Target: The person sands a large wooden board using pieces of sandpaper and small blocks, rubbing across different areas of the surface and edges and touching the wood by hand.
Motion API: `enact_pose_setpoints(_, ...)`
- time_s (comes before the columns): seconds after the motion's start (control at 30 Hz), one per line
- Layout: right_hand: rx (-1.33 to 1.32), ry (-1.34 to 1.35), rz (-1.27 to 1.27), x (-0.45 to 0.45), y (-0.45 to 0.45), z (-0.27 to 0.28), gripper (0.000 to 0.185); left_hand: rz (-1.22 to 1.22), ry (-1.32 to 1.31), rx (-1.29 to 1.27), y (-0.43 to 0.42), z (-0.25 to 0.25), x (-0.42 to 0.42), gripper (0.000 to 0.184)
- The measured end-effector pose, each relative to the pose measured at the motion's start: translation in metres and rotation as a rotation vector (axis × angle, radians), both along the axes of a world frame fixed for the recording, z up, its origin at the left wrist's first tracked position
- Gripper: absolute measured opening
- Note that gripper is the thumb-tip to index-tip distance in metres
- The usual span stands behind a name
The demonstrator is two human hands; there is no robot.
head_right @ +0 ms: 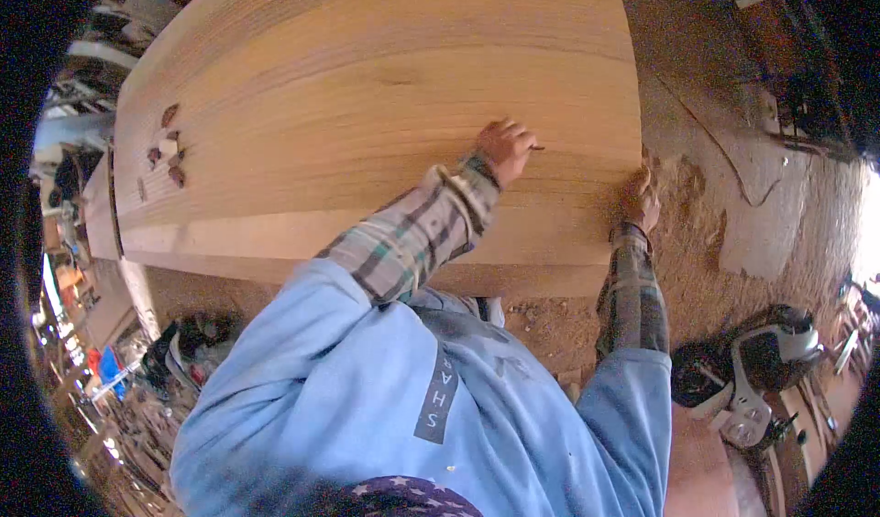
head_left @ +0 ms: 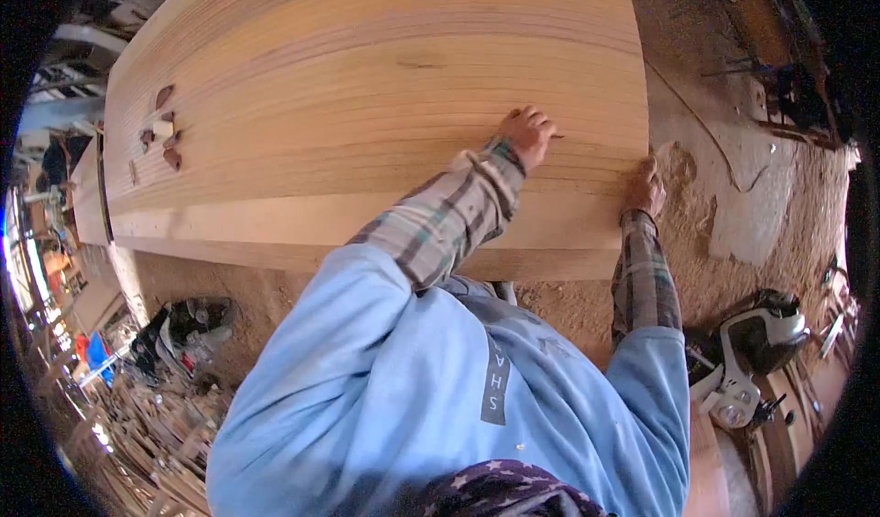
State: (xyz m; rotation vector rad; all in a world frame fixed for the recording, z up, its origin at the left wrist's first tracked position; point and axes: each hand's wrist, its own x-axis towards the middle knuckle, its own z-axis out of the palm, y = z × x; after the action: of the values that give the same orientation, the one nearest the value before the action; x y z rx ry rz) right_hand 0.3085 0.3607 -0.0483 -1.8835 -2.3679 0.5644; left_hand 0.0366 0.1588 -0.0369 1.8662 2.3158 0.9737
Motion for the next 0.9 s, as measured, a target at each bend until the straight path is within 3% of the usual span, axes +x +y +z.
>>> enact_pose_setpoints(0.07,0.011,-0.016,0.053,-0.004,-0.001,-0.002,0.068,-0.001,-0.045,-0.004,-0.055,-0.001,-0.027,0.025)
enact_pose_setpoints(0.1,-0.003,0.025,0.004,-0.012,-0.006,0.011,0.067,0.129,0.053,0.041,-0.096,0.011,-0.040,0.026)
enact_pose_setpoints(0.13,-0.020,0.059,-0.049,-0.014,-0.011,0.019,0.066,0.093,0.086,0.075,-0.141,0.011,-0.068,0.026)
enact_pose_setpoints(0.17,-0.068,-0.009,-0.067,-0.012,-0.007,0.014,0.067,0.145,-0.041,-0.021,-0.182,0.014,-0.092,0.022)
enact_pose_setpoints(0.23,-0.042,0.039,-0.032,-0.006,-0.008,0.005,0.068,0.245,0.180,-0.117,-0.244,0.038,-0.132,0.010)
enact_pose_setpoints(0.3,-0.011,0.082,-0.007,-0.003,-0.007,0.003,0.068,0.275,0.096,-0.249,-0.265,0.058,-0.153,0.008)
enact_pose_setpoints(0.4,0.011,-0.012,-0.072,-0.013,-0.006,0.008,0.067,0.204,-0.021,-0.149,-0.217,0.039,-0.124,0.005)
enact_pose_setpoints(0.47,0.015,0.111,-0.125,-0.018,-0.012,0.016,0.068,0.060,-0.063,-0.057,-0.148,0.033,-0.082,0.007)
enact_pose_setpoints(0.5,0.015,0.051,-0.141,-0.017,-0.009,0.010,0.070,-0.069,0.135,0.067,-0.107,0.025,-0.060,0.011)
enact_pose_setpoints(0.53,0.023,0.048,-0.155,-0.020,-0.011,0.016,0.070,-0.082,-0.064,0.116,-0.067,0.006,-0.036,0.013)
enact_pose_setpoints(0.67,-0.007,0.067,-0.177,-0.017,-0.008,0.017,0.071,-0.110,-0.099,0.096,0.047,-0.016,0.040,0.020)
enact_pose_setpoints(0.7,0.014,0.054,-0.182,-0.019,-0.009,0.020,0.072,-0.111,-0.204,0.082,0.053,-0.022,0.043,0.019)
enact_pose_setpoints(0.77,0.018,0.060,-0.152,-0.018,-0.010,0.021,0.070,-0.130,-0.075,0.144,0.031,-0.013,0.037,0.021)
enact_pose_setpoints(0.9,0.017,0.018,-0.107,-0.007,-0.003,-0.002,0.068,-0.172,0.120,-0.054,-0.104,0.014,-0.057,0.025)
